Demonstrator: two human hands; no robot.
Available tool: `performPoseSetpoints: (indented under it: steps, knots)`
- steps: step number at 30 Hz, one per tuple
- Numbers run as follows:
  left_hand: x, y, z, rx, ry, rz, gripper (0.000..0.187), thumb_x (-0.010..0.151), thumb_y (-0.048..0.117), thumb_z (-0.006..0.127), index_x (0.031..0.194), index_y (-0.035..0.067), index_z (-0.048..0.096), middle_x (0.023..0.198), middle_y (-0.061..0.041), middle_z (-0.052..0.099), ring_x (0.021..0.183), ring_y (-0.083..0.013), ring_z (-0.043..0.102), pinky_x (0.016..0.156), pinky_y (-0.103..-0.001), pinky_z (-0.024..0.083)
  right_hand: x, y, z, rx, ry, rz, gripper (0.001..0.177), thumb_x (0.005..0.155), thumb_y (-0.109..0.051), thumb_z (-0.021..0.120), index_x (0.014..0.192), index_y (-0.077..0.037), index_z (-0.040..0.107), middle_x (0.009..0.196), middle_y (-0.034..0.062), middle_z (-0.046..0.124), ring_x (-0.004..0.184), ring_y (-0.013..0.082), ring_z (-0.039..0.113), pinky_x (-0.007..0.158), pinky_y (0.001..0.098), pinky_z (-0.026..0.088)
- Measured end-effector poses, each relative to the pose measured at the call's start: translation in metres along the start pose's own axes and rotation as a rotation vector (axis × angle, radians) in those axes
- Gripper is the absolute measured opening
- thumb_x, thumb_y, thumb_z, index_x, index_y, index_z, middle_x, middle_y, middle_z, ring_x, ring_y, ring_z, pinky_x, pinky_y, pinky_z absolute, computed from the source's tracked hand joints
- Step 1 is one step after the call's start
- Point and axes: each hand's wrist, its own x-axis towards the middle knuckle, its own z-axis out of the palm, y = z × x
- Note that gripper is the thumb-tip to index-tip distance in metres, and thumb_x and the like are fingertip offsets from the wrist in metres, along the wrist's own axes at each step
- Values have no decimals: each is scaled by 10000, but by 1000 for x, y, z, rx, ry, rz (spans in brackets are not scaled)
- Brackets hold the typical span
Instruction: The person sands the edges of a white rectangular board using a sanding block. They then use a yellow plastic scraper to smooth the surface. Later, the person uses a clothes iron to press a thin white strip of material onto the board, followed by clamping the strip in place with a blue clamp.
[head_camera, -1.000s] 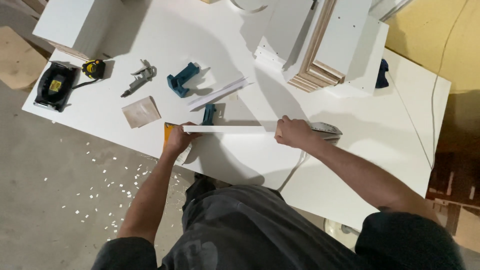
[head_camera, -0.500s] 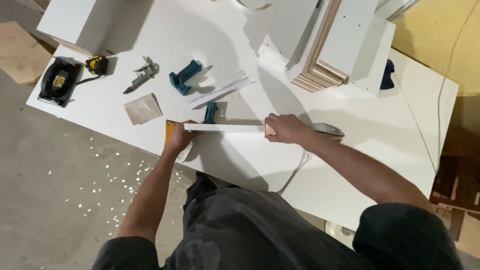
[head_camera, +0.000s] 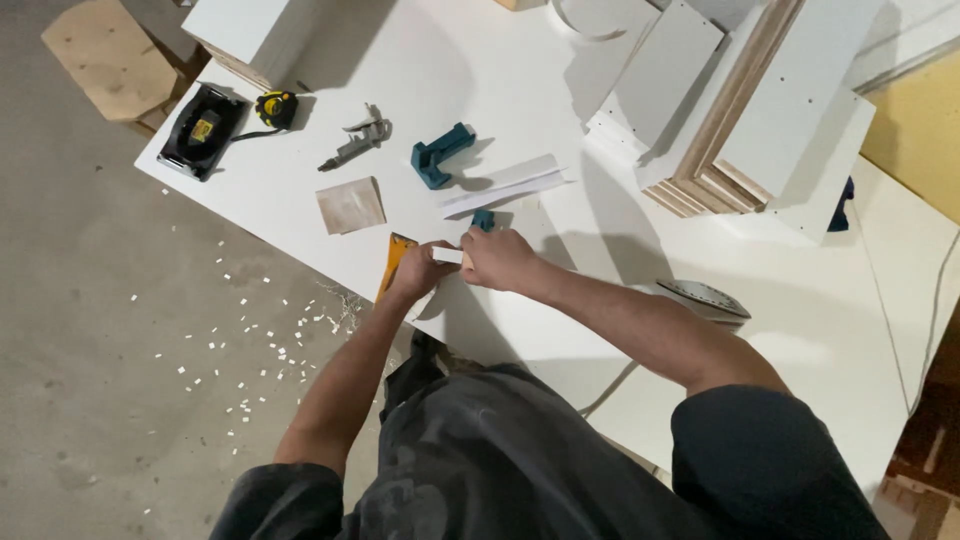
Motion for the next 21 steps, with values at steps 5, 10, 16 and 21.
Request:
performPoseSetpoints:
  steps: [5, 10, 16, 21]
  knots:
    - [43, -84, 46, 172, 23, -31, 266, 842, 308, 778, 1082, 197, 749, 904, -125, 775, 920, -379, 739, 805, -519, 582, 30, -23, -6, -24, 43, -10, 504, 869, -427, 592, 1166, -20, 612, 1050, 113, 590, 756, 432, 724, 631, 576, 585]
    - [43, -92, 46, 158, 23, -19, 274, 857, 290, 729, 1065, 112, 740, 901, -177, 766, 911, -434, 731, 777, -544, 569, 39, -29, 5, 6, 100, -19, 561, 884, -456, 589, 1213, -1, 585, 1052, 132, 575, 780, 456, 720, 635, 600, 585]
    - [22, -44, 23, 203, -21, -33, 288, 853, 234, 719, 1132, 170, 752, 879, -131, 779, 914, -371, 753, 803, -492, 587, 11, -21, -1, -19, 103, 10, 529, 850, -462, 613, 1180, -50, 586, 1057, 79, 565, 788, 402, 730, 615, 547, 604]
    - [-4, 9, -9, 8, -37, 1, 437, 828, 458, 847, 1136, 162, 756, 1029, -199, 767, 1033, -470, 697, 882, -548, 547, -39, 3, -22, 22, -86, 114, 485, 881, -417, 604, 1186, -40, 592, 1081, 125, 596, 788, 427, 711, 622, 575, 593]
